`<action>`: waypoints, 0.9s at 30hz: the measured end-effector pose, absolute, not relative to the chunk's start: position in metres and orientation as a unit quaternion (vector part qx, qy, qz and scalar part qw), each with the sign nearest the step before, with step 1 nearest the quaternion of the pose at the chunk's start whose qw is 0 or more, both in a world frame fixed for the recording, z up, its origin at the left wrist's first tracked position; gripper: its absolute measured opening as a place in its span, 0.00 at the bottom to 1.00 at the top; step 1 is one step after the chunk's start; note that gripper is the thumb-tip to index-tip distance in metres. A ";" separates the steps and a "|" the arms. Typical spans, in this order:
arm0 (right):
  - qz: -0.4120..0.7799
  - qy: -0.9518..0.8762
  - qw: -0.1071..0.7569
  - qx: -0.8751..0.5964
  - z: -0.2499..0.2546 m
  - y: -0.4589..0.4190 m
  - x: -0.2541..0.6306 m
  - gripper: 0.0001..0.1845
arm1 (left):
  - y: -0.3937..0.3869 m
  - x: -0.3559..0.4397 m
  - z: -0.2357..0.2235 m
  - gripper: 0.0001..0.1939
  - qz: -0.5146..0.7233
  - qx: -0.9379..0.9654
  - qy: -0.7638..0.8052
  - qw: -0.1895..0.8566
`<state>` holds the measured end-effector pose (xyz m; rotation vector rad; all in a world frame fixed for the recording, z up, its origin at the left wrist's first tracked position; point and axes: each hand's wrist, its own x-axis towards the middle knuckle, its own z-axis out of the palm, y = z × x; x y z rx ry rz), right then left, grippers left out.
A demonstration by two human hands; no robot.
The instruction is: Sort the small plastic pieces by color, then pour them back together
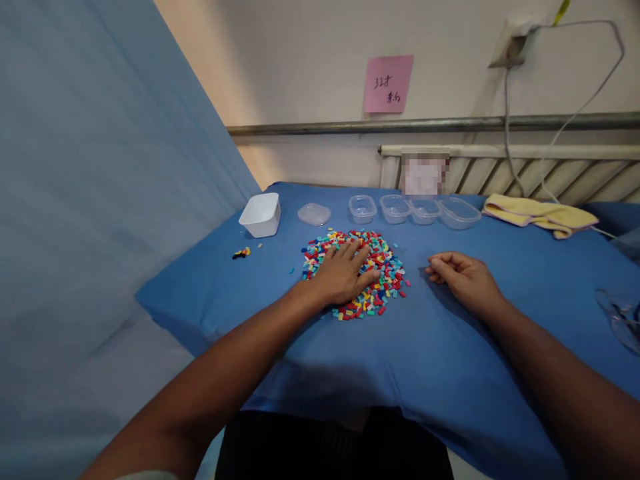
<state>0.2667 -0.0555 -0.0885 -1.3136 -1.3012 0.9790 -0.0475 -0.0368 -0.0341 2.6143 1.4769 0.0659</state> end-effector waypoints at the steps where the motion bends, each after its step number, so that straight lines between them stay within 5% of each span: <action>1: 0.403 -0.539 0.500 -0.545 -0.089 -0.056 0.266 0.39 | -0.043 -0.046 -0.032 0.44 0.013 0.871 0.484 0.077; 12: 0.348 -0.543 0.488 -0.588 -0.096 -0.062 0.265 0.35 | -0.046 -0.020 -0.041 0.38 0.035 0.921 0.386 0.048; 19: 0.314 -0.550 0.474 -0.612 -0.095 -0.066 0.262 0.32 | 0.023 -0.086 -0.025 0.36 0.106 0.865 0.487 0.067; 27: 0.290 -0.575 0.441 -0.625 -0.089 -0.067 0.258 0.29 | 0.069 -0.129 -0.052 0.38 0.212 0.825 0.469 0.236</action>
